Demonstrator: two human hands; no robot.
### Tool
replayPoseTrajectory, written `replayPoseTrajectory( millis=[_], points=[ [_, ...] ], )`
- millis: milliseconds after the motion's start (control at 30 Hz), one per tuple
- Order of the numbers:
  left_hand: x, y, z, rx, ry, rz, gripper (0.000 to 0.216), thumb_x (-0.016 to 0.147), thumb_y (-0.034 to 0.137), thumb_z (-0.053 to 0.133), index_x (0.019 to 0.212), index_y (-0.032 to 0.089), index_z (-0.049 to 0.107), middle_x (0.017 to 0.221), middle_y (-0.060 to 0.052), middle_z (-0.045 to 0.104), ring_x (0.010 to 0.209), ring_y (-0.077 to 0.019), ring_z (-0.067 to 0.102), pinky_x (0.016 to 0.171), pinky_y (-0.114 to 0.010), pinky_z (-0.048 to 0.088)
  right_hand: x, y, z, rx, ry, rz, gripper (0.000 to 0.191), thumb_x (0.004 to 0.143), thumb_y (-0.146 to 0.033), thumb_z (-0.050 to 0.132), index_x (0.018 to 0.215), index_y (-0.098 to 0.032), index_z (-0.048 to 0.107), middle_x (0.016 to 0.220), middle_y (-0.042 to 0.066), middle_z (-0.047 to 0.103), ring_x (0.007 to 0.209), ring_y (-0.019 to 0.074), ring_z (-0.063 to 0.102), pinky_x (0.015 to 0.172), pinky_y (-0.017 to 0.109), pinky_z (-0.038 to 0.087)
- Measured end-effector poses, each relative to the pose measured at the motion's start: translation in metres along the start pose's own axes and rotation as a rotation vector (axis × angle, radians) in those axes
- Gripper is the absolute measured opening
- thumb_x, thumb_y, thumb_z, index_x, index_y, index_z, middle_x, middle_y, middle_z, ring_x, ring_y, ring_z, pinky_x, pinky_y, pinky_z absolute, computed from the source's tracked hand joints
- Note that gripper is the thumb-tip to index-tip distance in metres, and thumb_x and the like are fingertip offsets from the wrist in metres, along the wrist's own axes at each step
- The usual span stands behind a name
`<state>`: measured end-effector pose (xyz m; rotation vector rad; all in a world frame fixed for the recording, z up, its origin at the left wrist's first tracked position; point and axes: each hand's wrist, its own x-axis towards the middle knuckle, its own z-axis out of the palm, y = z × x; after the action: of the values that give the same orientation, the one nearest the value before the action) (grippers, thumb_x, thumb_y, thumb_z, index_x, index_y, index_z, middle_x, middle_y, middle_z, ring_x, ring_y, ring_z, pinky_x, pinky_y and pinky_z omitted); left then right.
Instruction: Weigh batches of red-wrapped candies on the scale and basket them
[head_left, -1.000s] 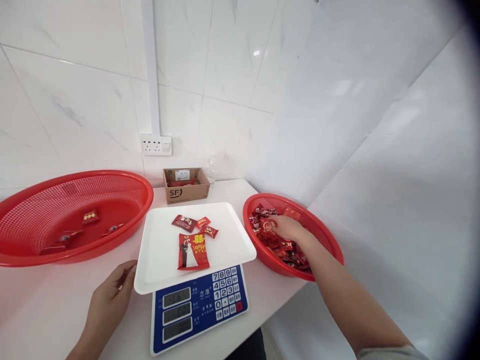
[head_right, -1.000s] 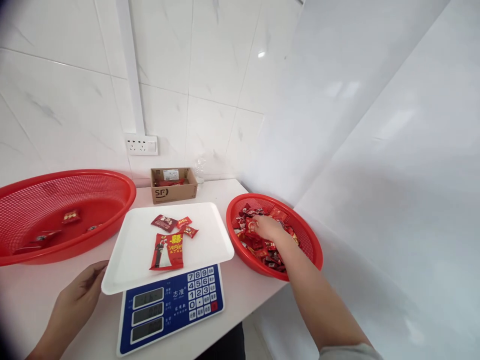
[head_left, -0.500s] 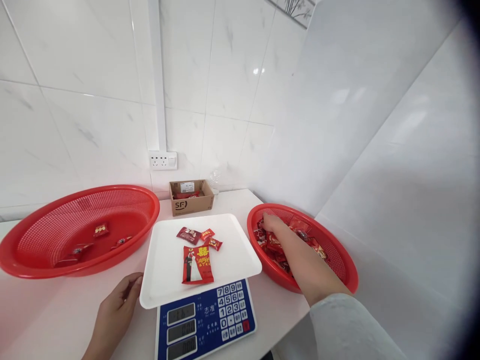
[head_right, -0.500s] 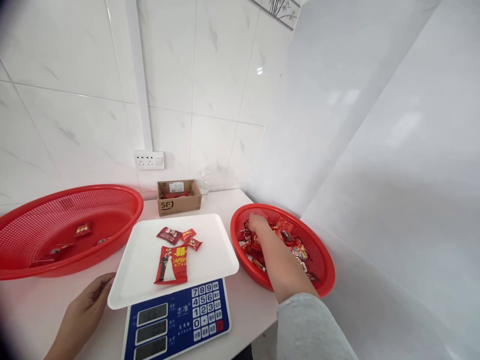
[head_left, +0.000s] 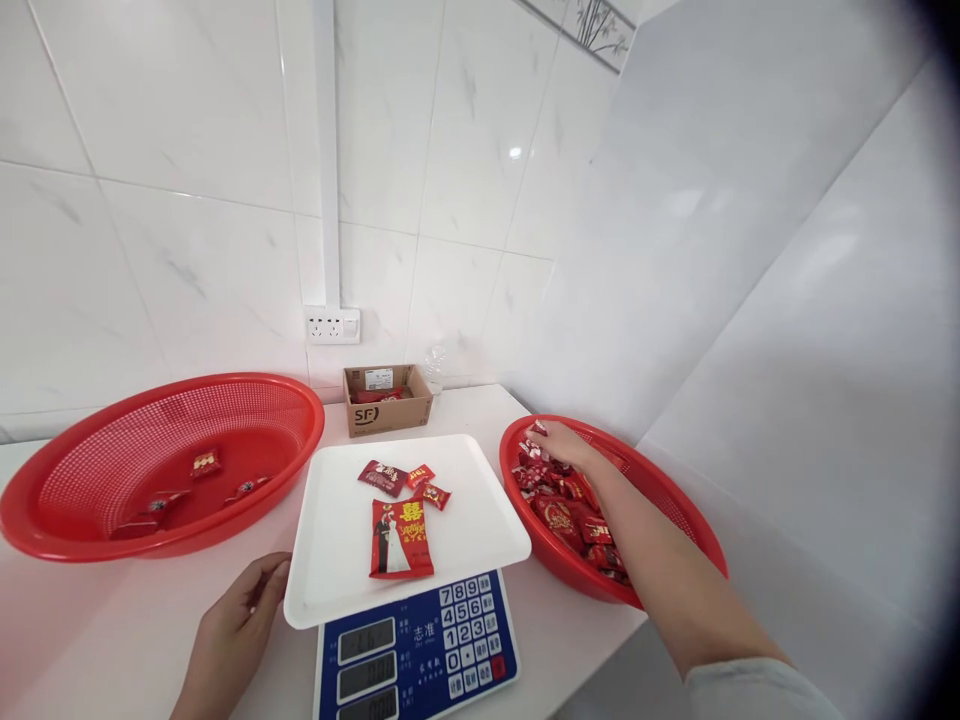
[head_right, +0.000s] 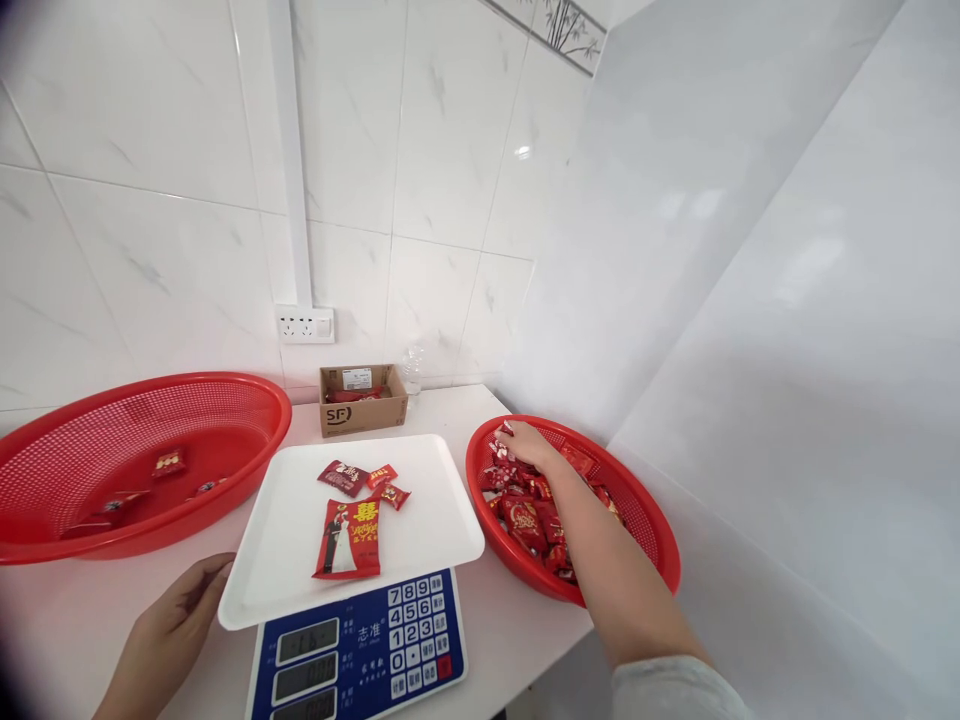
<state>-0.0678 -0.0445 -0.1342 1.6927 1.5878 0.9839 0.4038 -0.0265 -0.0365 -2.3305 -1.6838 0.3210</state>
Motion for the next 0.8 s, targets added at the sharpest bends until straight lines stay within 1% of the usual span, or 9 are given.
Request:
replayPoseTrajectory(
  millis=[100, 200, 267, 333, 433, 500, 600, 700, 800],
  points=[
    [-0.001, 0.000, 0.000, -0.009, -0.012, 0.008, 0.042, 0.072, 0.057, 0.045, 0.091, 0.025, 0.063, 0.092, -0.003, 0.071, 0.080, -0.0221, 0.067, 0.064, -0.026, 0.054, -0.010, -0.011, -0.006, 0.037, 0.100, -0.041, 0.024, 0.091, -0.035, 0.047, 0.093, -0.015, 0.060, 0.087, 0.003, 0.065, 0.078, 0.0155, 0.061, 0.072, 0.030, 0.047],
    [-0.002, 0.001, 0.000, -0.008, -0.021, 0.005, 0.043, 0.072, 0.057, 0.045, 0.091, 0.024, 0.063, 0.091, -0.003, 0.071, 0.081, -0.0225, 0.066, 0.064, -0.027, 0.053, -0.018, -0.015, -0.005, 0.035, 0.170, -0.023, 0.012, 0.083, -0.028, 0.054, 0.085, -0.017, 0.060, 0.082, 0.003, 0.067, 0.079, 0.0182, 0.060, 0.070, 0.027, 0.042],
    [-0.003, 0.003, 0.000, -0.006, -0.016, 0.002, 0.043, 0.072, 0.056, 0.044, 0.091, 0.023, 0.063, 0.091, -0.004, 0.071, 0.080, -0.0225, 0.066, 0.064, -0.027, 0.053, -0.024, -0.016, -0.005, 0.036, 0.184, -0.001, 0.011, 0.079, -0.028, 0.058, 0.081, -0.018, 0.059, 0.079, 0.005, 0.066, 0.077, 0.0203, 0.060, 0.067, 0.028, 0.041],
    [-0.005, 0.006, 0.000, -0.012, -0.013, 0.014, 0.042, 0.073, 0.055, 0.044, 0.091, 0.023, 0.063, 0.090, -0.004, 0.071, 0.078, -0.0224, 0.066, 0.063, -0.028, 0.053, -0.029, -0.018, -0.006, 0.050, 0.196, 0.014, 0.014, 0.082, -0.030, 0.053, 0.079, -0.017, 0.058, 0.078, 0.007, 0.066, 0.076, 0.0219, 0.060, 0.067, 0.029, 0.041],
    [-0.007, 0.010, 0.001, -0.036, -0.015, 0.044, 0.040, 0.074, 0.054, 0.044, 0.090, 0.023, 0.063, 0.089, -0.004, 0.071, 0.078, -0.0221, 0.066, 0.063, -0.028, 0.053, -0.040, -0.033, -0.008, 0.107, 0.213, -0.028, 0.021, 0.089, -0.026, 0.040, 0.085, -0.017, 0.058, 0.087, 0.010, 0.066, 0.083, 0.0227, 0.060, 0.073, 0.032, 0.042],
    [-0.008, 0.011, 0.001, -0.051, -0.019, 0.055, 0.039, 0.075, 0.052, 0.044, 0.090, 0.022, 0.063, 0.089, -0.004, 0.071, 0.078, -0.0218, 0.066, 0.063, -0.028, 0.053, -0.051, -0.052, -0.007, 0.168, 0.205, -0.117, 0.022, 0.089, -0.024, 0.038, 0.092, -0.018, 0.059, 0.097, 0.008, 0.065, 0.091, 0.0210, 0.059, 0.079, 0.032, 0.043],
    [-0.009, 0.010, 0.002, -0.061, -0.022, 0.070, 0.036, 0.077, 0.050, 0.045, 0.090, 0.022, 0.063, 0.089, -0.004, 0.071, 0.077, -0.0213, 0.066, 0.064, -0.028, 0.053, -0.070, -0.091, 0.004, 0.250, 0.175, -0.291, 0.020, 0.087, -0.023, 0.045, 0.099, -0.023, 0.061, 0.107, 0.003, 0.062, 0.102, 0.0168, 0.056, 0.089, 0.029, 0.042],
    [-0.008, 0.008, 0.003, -0.073, -0.018, 0.080, 0.034, 0.077, 0.049, 0.045, 0.089, 0.022, 0.063, 0.089, -0.004, 0.070, 0.077, -0.0211, 0.065, 0.063, -0.028, 0.053, -0.086, -0.132, 0.024, 0.386, 0.077, -0.547, 0.023, 0.087, -0.018, 0.045, 0.101, -0.023, 0.063, 0.105, 0.005, 0.059, 0.099, 0.0164, 0.057, 0.088, 0.031, 0.045],
    [-0.007, 0.008, 0.002, -0.087, -0.011, 0.076, 0.034, 0.078, 0.049, 0.046, 0.089, 0.023, 0.063, 0.089, -0.004, 0.070, 0.079, -0.0215, 0.065, 0.064, -0.029, 0.053, -0.093, -0.164, 0.046, 0.396, 0.044, -0.660, 0.028, 0.086, -0.012, 0.044, 0.105, -0.022, 0.063, 0.106, 0.007, 0.057, 0.098, 0.0171, 0.057, 0.089, 0.033, 0.046]
  ],
)
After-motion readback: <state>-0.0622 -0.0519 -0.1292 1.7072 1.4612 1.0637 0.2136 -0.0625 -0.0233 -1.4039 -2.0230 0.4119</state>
